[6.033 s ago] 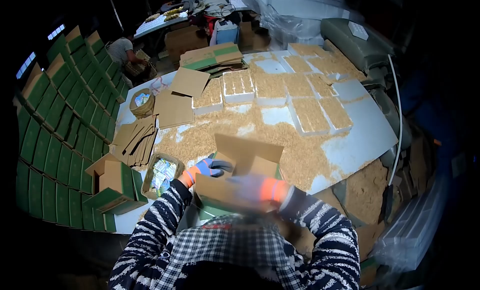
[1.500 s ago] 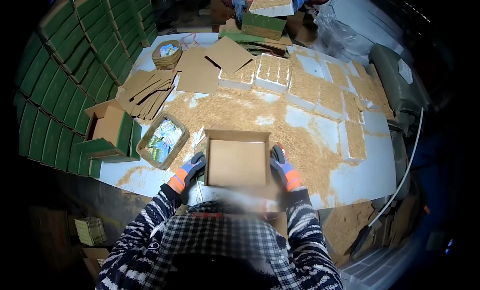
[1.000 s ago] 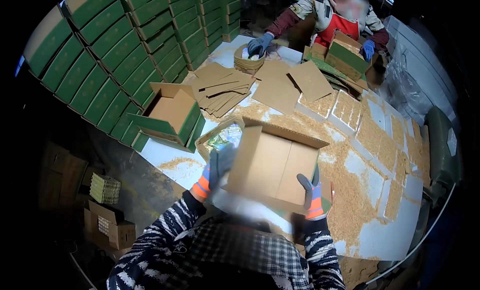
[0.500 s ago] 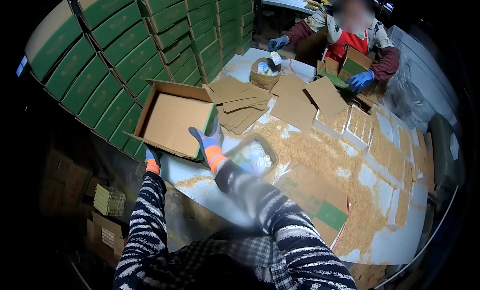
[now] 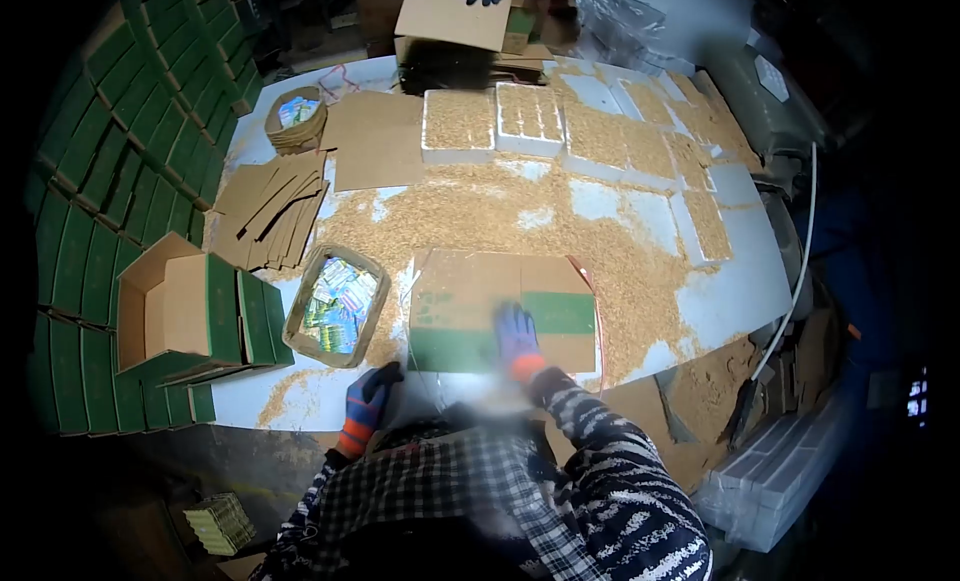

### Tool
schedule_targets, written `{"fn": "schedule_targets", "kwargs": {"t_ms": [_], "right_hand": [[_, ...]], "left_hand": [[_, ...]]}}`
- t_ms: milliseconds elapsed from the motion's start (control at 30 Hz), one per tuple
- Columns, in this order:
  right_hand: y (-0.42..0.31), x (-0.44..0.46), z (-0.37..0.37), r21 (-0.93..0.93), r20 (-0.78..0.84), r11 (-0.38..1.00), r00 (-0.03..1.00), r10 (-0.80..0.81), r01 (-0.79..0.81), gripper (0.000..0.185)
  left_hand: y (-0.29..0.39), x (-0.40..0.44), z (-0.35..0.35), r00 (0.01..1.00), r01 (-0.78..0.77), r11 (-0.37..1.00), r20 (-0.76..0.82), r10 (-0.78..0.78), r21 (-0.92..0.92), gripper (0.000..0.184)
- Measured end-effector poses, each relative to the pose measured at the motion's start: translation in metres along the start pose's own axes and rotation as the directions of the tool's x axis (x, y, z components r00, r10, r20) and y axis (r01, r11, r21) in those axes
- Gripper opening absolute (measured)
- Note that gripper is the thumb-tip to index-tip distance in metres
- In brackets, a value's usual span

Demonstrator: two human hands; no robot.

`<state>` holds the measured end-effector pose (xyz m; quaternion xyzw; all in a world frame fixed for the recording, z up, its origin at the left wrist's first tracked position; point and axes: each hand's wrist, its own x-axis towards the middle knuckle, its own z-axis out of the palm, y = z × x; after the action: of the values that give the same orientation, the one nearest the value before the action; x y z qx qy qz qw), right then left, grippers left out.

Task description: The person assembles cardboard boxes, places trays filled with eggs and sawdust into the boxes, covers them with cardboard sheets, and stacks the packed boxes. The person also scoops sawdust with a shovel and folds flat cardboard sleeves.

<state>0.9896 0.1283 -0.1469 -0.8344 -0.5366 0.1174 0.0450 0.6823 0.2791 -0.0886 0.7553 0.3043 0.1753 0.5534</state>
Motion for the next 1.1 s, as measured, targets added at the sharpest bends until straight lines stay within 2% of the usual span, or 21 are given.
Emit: {"fn": "schedule_targets", "kwargs": {"t_ms": [33, 100, 133, 167, 200, 267, 333, 367, 467, 533, 600, 667, 700, 800, 833, 867, 933, 1000, 1033, 1067, 1100], "right_hand": [[0.0, -0.032, 0.0, -0.013, 0.054, 0.997, 0.995, -0.081, 0.082, 0.082], [-0.004, -0.068, -0.002, -0.098, 0.115, 0.971, 0.972, -0.206, 0.218, 0.078], [-0.006, -0.077, 0.002, -0.173, 0.125, 0.948, 0.96, -0.249, 0.269, 0.075], [-0.004, -0.081, 0.003, -0.247, 0.138, 0.914, 0.946, -0.294, 0.32, 0.073], [0.006, -0.079, 0.008, -0.115, 0.08, 0.946, 0.952, -0.297, 0.304, 0.071], [0.034, -0.06, 0.014, 0.15, -0.038, 0.945, 0.957, -0.287, 0.29, 0.067], [0.052, -0.032, -0.027, 0.324, -0.177, 0.942, 0.984, -0.036, 0.092, 0.067], [0.06, -0.012, -0.061, 0.254, -0.267, 0.961, 0.963, -0.036, 0.106, 0.068], [0.07, 0.017, -0.15, 0.109, -0.411, 0.979, 0.905, -0.113, 0.172, 0.075], [0.067, 0.011, -0.191, 0.021, -0.457, 0.98, 0.874, -0.168, 0.199, 0.073], [0.064, 0.004, -0.216, -0.085, -0.487, 0.975, 0.845, -0.222, 0.207, 0.062], [0.072, 0.004, -0.198, -0.098, -0.517, 0.955, 0.805, -0.289, 0.28, 0.059], [0.078, 0.005, -0.185, -0.107, -0.534, 0.944, 0.783, -0.32, 0.313, 0.058], [0.086, -0.01, -0.183, -0.133, -0.613, 0.887, 0.666, -0.425, 0.443, 0.049], [0.09, -0.015, -0.183, -0.133, -0.627, 0.852, 0.622, -0.468, 0.506, 0.045], [0.091, -0.019, -0.188, -0.138, -0.642, 0.813, 0.574, -0.508, 0.566, 0.042], [0.091, -0.036, -0.202, 0.031, -0.588, 0.763, 0.629, -0.508, 0.645, 0.03], [0.09, -0.054, -0.213, 0.266, -0.523, 0.713, 0.718, -0.458, 0.649, 0.027], [0.08, -0.06, -0.22, 0.413, -0.558, 0.635, 0.732, -0.39, 0.653, 0.021], [0.075, -0.053, -0.202, 0.477, -0.445, 0.625, 0.783, -0.434, 0.618, 0.021], [0.073, -0.042, -0.172, 0.538, -0.325, 0.618, 0.817, -0.476, 0.574, 0.026]], "left_hand": [[-0.004, 0.022, 0.033, 0.998, 0.043, 0.991, 0.055, -0.036, -0.123, 0.04], [-0.01, 0.095, 0.079, 0.947, -0.302, 0.926, 0.184, 0.264, 0.227, 0.052], [-0.008, 0.121, 0.094, 0.932, -0.361, 0.797, 0.197, 0.303, 0.484, 0.062], [-0.016, 0.145, 0.11, 0.956, -0.292, 0.739, 0.172, 0.236, 0.608, 0.072], [-0.042, 0.167, 0.123, 0.97, -0.226, 0.721, 0.216, 0.108, 0.655, 0.081], [-0.01, 0.171, 0.128, 0.974, -0.189, 0.544, 0.228, -0.004, 0.817, 0.085], [0.01, 0.191, 0.123, 0.89, -0.102, 0.655, 0.363, -0.276, 0.749, 0.08], [0.022, 0.2, 0.119, 0.812, -0.041, 0.692, 0.427, -0.397, 0.721, 0.078], [0.109, 0.196, 0.097, 0.887, -0.173, 0.731, 0.428, -0.176, 0.66, 0.063], [0.2, 0.181, 0.08, 0.922, -0.309, 0.605, 0.387, 0.001, 0.734, 0.049], [0.205, 0.174, 0.077, 0.913, -0.406, 0.458, 0.377, 0.158, 0.791, 0.041], [0.193, 0.175, 0.081, 0.912, -0.411, 0.412, 0.36, 0.199, 0.813, 0.04], [0.19, 0.176, 0.076, 0.881, -0.474, 0.466, 0.39, 0.269, 0.748, 0.041], [0.155, 0.2, 0.061, 0.839, -0.427, 0.767, 0.525, 0.14, 0.478, 0.045], [0.205, 0.19, 0.053, 0.811, -0.345, 0.812, 0.584, 0.006, 0.471, 0.047], [0.198, 0.195, 0.048, 0.812, -0.334, 0.722, 0.573, -0.106, 0.606, 0.045], [0.192, 0.215, 0.028, 0.848, -0.382, 0.58, 0.522, -0.09, 0.72, 0.044], [0.2, 0.234, 0.007, 0.95, -0.23, 0.609, 0.311, -0.03, 0.759, 0.039], [0.179, 0.239, 0.012, 0.988, -0.136, 0.886, 0.124, 0.089, 0.443, 0.033], [0.167, 0.24, 0.031, 0.985, -0.116, 0.925, -0.077, 0.154, 0.363, 0.029], [0.158, 0.233, 0.053, 0.944, -0.287, 0.921, -0.086, 0.319, 0.263, 0.028]]}}
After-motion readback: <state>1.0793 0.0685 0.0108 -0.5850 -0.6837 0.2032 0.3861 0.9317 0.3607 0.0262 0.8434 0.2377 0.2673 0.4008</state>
